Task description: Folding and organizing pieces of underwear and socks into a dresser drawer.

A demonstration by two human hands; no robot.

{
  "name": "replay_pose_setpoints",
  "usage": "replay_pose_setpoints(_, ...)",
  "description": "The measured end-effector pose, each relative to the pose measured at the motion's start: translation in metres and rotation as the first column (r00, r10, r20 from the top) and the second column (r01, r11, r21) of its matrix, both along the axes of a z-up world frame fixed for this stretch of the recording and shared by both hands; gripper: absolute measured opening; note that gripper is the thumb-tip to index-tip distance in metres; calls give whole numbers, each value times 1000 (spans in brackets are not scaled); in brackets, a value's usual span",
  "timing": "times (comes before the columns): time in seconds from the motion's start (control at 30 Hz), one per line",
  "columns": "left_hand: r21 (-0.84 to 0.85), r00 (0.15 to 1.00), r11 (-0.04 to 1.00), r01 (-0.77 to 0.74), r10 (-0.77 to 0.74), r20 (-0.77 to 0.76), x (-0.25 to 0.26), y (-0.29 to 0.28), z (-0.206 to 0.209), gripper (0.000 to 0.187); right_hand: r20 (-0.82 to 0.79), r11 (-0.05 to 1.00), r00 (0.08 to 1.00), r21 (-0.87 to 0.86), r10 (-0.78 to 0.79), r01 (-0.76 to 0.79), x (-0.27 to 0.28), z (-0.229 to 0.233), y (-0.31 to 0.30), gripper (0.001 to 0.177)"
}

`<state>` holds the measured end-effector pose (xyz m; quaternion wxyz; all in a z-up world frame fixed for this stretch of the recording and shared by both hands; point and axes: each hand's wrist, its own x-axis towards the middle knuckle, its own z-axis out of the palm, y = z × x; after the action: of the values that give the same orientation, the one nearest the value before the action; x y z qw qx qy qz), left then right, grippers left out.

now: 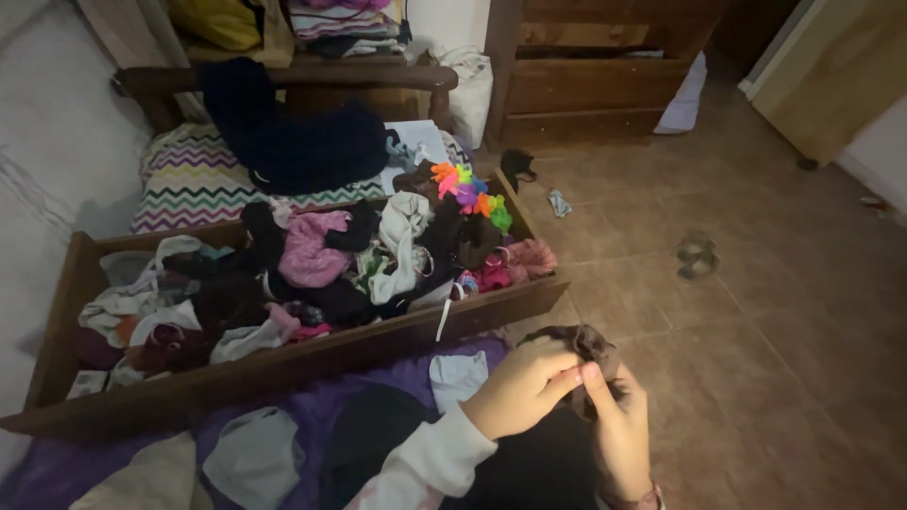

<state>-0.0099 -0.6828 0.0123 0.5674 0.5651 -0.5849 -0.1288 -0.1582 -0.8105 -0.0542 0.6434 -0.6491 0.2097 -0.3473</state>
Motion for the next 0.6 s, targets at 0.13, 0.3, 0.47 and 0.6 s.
replay_pose_setpoints(0.13, -52, 994, 998, -29, 24, -107, -3, 11, 3, 27, 170, 981, 985, 192, -15, -18, 11, 8, 11, 30)
replay_pose_setpoints(0.3, -12, -18, 1000, 4, -12, -1000, 3, 16, -3, 18, 191, 610, 976, 788, -104, -89, 18, 35, 19, 38)
replay_pose_setpoints(0.47, 26, 863, 999, 26, -10, -505, 2, 15, -37, 29, 433, 757, 898, 562, 72, -332, 9, -8, 10, 40)
replay_pose_setpoints(0.6, 61, 971, 998, -31, 45, -236, -12, 20, -24, 27, 144, 578, 976, 788, 164, -214, 12, -5, 34, 50)
